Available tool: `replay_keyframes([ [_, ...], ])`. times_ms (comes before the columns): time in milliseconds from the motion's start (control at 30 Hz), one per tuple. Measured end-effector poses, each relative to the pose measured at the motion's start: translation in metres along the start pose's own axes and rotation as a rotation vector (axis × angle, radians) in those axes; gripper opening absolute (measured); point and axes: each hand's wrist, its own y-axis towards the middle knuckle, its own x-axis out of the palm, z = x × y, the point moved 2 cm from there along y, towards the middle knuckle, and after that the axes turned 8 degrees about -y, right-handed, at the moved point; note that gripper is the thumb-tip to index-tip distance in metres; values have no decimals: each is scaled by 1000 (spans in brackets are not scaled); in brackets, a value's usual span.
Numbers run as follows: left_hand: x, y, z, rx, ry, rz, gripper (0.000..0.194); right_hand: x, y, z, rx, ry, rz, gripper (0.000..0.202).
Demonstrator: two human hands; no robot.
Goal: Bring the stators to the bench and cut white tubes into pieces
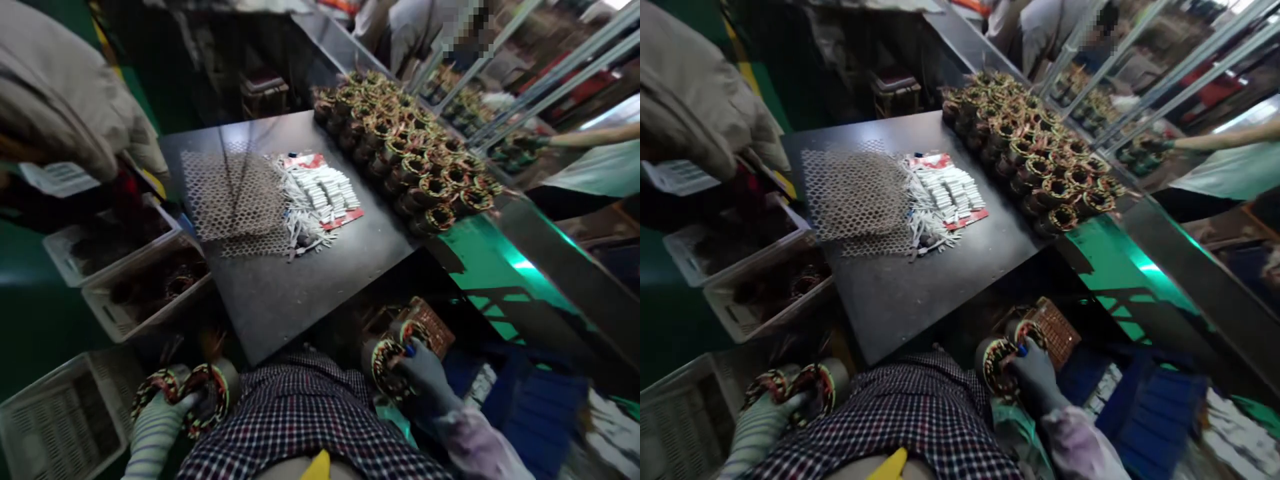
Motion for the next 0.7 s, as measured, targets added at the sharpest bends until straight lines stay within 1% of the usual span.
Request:
replay_keyframes([
  [67, 21, -15, 47, 3, -33, -51, 32, -32, 55, 10, -44, -212, -42, 42],
  [133, 34, -32, 90, 18, -44, -37, 31, -65, 113, 8, -168, -352, -61, 39],
  [200, 43, -46, 126, 17, -54, -5, 29, -96, 171, -2, -346, -449, -44, 32],
  [233, 46, -51, 140, 14, -62, 13, 29, -110, 199, -10, -429, -491, -29, 30],
  [300, 51, -55, 162, -9, -72, 47, 29, -134, 255, -26, -564, -564, 15, 30],
  [367, 54, -52, 177, -32, -58, 70, 32, -153, 305, -44, -651, -611, 47, 33],
  [433, 56, -44, 194, -42, -34, 93, 34, -167, 349, -59, -711, -636, 46, 33],
  [500, 55, -34, 219, -32, -13, 115, 34, -176, 385, -69, -760, -649, 20, 32],
  [567, 50, -26, 259, 0, 11, 139, 34, -181, 410, -75, -798, -656, -20, 32],
  [633, 43, -20, 312, 52, 43, 167, 35, -183, 426, -76, -836, -653, -68, 39],
  [700, 35, -17, 376, 120, 72, 191, 38, -182, 434, -73, -880, -639, -112, 53],
])
